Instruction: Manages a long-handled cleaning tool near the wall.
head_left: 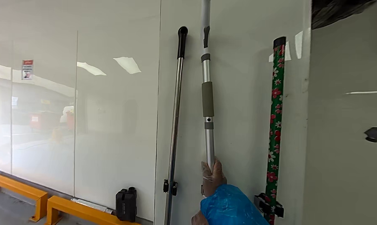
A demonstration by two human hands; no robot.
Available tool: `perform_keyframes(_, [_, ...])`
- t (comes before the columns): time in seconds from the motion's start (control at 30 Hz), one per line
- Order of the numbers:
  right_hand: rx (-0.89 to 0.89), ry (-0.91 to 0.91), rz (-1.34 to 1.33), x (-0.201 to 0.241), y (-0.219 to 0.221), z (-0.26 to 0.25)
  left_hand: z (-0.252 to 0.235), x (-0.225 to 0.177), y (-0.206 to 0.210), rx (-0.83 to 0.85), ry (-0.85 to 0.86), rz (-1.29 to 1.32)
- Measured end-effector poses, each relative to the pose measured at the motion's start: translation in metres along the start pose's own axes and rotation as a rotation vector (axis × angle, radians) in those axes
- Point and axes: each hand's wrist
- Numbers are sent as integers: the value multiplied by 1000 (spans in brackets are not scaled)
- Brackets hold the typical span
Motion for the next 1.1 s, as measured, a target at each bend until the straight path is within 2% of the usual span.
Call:
perform_keyframes(0.2, [-78, -183, 95, -29, 6, -10, -10, 10, 20, -84, -73, 53])
perform_keyframes(0.3, [-67, -151, 85, -27, 3, -11, -21, 13, 27, -159, -71, 94])
perform_keyframes(0.37, [-69, -167, 62, -31, 3, -16, -26, 20, 35, -256, 16, 76])
perform_keyframes(0.47, [-41, -233, 24, -40, 1, -27, -38, 36, 56, -513, 208, -24])
perform_keyframes(0.6, [-97, -318, -23, -48, 7, -34, -51, 49, 66, -673, 370, -88])
perform_keyframes(0.77, [-204, -335, 72, -46, 10, -33, -52, 51, 66, -628, 356, -41])
perform_keyframes(0.83, [-203, -331, 112, -44, 8, -31, -48, 50, 63, -589, 341, -48])
perform_keyframes(1.1, [-240, -381, 91, -49, 8, -35, -52, 51, 63, -611, 376, -37])
Point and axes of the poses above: each hand's wrist, its own z-axis away from the middle knuckle, its own y-axis out of the palm, x = y × z, and after that the axes turned 10 degrees about y, right-handed
